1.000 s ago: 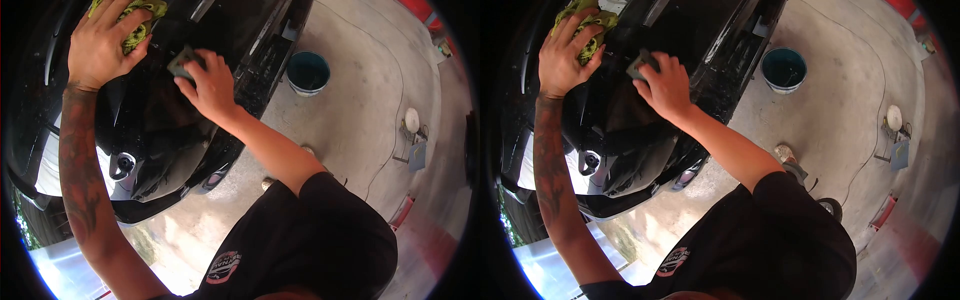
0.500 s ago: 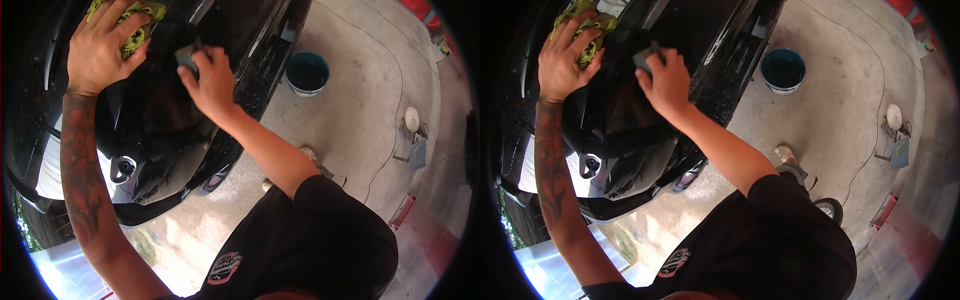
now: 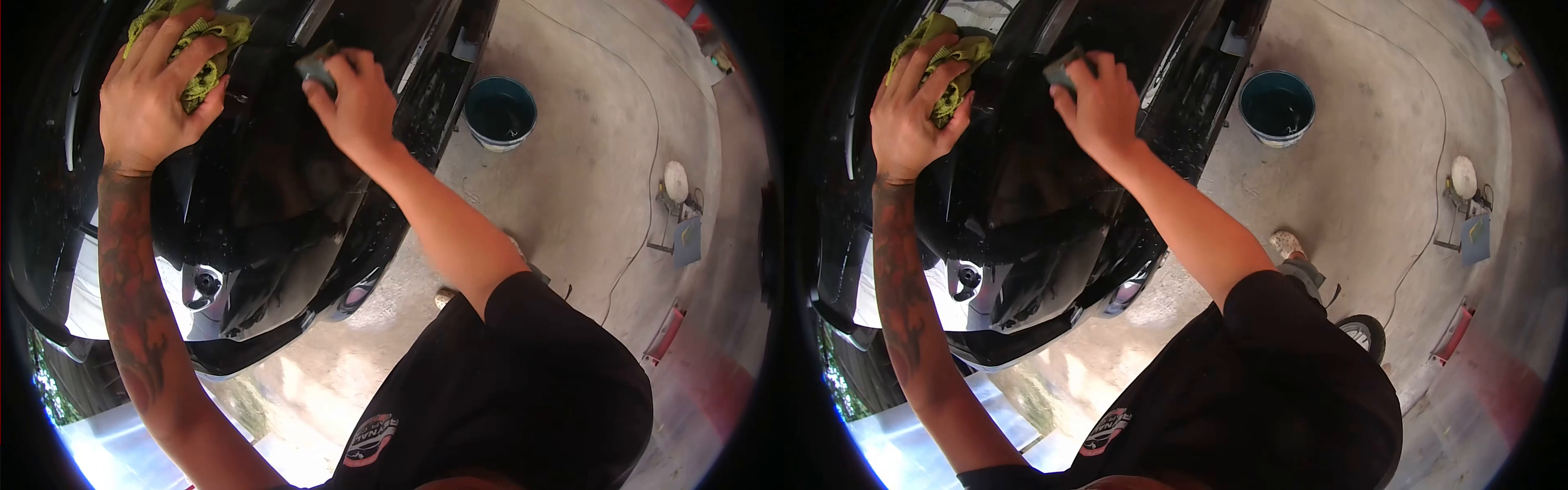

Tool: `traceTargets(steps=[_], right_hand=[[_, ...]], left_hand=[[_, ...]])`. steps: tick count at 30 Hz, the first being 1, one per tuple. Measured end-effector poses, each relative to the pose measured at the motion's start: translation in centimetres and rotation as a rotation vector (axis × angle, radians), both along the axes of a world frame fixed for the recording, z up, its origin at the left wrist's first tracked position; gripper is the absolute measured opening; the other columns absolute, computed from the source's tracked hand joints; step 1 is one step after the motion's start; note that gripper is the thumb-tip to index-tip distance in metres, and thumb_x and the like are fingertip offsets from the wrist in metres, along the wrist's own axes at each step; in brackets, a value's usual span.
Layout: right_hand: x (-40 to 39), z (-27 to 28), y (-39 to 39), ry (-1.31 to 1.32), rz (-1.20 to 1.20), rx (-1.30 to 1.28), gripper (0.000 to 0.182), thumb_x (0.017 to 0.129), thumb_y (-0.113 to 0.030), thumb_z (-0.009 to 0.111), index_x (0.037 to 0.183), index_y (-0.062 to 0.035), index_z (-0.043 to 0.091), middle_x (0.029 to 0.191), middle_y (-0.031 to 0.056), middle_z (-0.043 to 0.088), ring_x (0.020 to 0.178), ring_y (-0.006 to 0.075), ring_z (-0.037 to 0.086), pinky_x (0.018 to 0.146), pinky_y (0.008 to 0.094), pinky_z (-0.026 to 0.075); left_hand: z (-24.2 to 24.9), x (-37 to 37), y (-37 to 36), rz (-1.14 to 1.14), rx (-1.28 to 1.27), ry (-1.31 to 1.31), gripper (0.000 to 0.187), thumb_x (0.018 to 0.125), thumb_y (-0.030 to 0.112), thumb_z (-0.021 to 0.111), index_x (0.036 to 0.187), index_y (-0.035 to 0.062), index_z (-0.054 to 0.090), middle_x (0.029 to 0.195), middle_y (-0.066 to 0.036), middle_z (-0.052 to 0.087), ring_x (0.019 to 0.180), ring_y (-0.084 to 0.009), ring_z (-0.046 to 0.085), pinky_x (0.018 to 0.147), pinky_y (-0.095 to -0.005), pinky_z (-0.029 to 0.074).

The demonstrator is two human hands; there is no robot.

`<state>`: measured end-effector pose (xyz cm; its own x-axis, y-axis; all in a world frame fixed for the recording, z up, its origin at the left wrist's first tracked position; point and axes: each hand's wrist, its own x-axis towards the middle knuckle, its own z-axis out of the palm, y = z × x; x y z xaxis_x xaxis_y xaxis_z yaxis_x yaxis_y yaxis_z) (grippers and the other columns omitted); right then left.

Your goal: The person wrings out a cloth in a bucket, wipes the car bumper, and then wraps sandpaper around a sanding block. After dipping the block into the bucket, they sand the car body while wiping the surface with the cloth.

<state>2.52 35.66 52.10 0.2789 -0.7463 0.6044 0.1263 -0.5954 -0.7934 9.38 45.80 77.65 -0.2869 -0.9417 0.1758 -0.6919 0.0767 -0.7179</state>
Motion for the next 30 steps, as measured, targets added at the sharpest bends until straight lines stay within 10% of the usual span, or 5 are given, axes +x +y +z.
traceTargets(steps=[30], right_hand=[[-1.9,-3.8,1.4,0.086,0.112,0.097,0.034,0.087,-0.025,0.079,0.115,-0.0103,0.067,0.132,0.0136,0.059,0.109,0.039,0.06,0.084,0.0485,0.057]], left_hand=[[0.2,0.3,-0.1,-0.006,-0.009,0.004,0.029,0.075,0.02,0.08,0.103,0.0172,0.071,0.125,0.004,0.067,0.106,-0.0246,0.067,0.086,-0.0398,0.056]])
